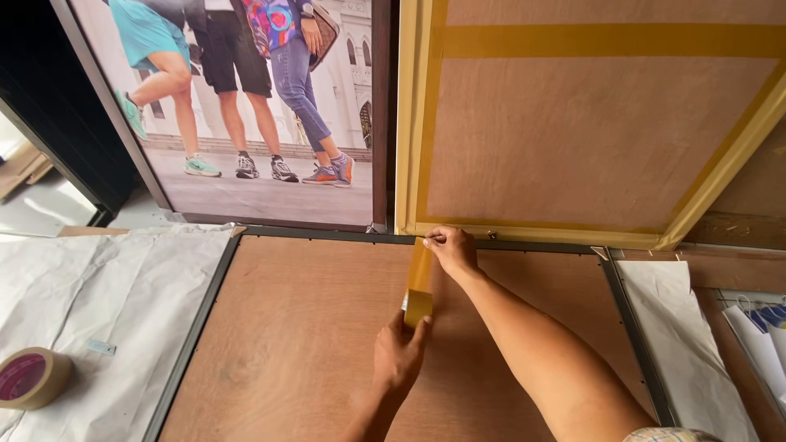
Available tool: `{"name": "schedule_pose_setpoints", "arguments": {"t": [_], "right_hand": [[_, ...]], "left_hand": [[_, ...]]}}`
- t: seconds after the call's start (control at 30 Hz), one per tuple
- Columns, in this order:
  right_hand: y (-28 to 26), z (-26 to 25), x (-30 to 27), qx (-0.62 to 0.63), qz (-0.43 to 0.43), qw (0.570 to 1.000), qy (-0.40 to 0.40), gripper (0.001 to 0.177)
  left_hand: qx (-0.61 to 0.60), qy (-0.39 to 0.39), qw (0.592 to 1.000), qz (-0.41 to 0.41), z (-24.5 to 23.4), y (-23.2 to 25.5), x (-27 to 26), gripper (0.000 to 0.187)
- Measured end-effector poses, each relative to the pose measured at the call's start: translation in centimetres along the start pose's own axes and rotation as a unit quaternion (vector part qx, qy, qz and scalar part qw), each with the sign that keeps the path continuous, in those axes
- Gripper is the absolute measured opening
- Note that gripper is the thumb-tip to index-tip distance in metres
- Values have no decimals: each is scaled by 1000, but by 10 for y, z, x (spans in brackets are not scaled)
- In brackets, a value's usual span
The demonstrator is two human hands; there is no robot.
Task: The person applies yellow masking tape to the back of a large framed artwork. They smooth the tape along the edges and center, using a cloth to press it down and a utility knife to cut the tape. The person finishes by lifting the frame.
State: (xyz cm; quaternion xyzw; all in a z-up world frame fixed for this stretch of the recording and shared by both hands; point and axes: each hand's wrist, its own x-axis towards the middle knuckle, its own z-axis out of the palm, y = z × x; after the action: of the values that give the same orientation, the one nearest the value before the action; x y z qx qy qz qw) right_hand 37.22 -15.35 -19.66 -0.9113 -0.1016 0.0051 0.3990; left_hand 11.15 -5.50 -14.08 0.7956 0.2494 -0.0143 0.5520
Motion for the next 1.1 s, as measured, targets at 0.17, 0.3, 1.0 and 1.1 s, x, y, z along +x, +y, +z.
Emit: {"name": "schedule_pose_setpoints", "arguments": {"t": [0.17, 0.3, 1.0, 1.1], "right_hand": [[-4, 7, -5, -26, 29, 999, 21, 10], [-14, 8, -10, -94, 39, 994, 41, 11], [-7, 10, -10, -69, -16, 988, 136, 20], [27, 14, -14, -124, -216, 960, 131, 27]], "left_hand": [[-94, -17, 995, -3, -4, 23, -5, 40], [-96, -41, 994, -12, 3, 18, 7, 36], [-120, -51, 991, 7, 0, 10, 20, 33], [-109, -50, 993, 3, 3, 8, 23, 34]]}}
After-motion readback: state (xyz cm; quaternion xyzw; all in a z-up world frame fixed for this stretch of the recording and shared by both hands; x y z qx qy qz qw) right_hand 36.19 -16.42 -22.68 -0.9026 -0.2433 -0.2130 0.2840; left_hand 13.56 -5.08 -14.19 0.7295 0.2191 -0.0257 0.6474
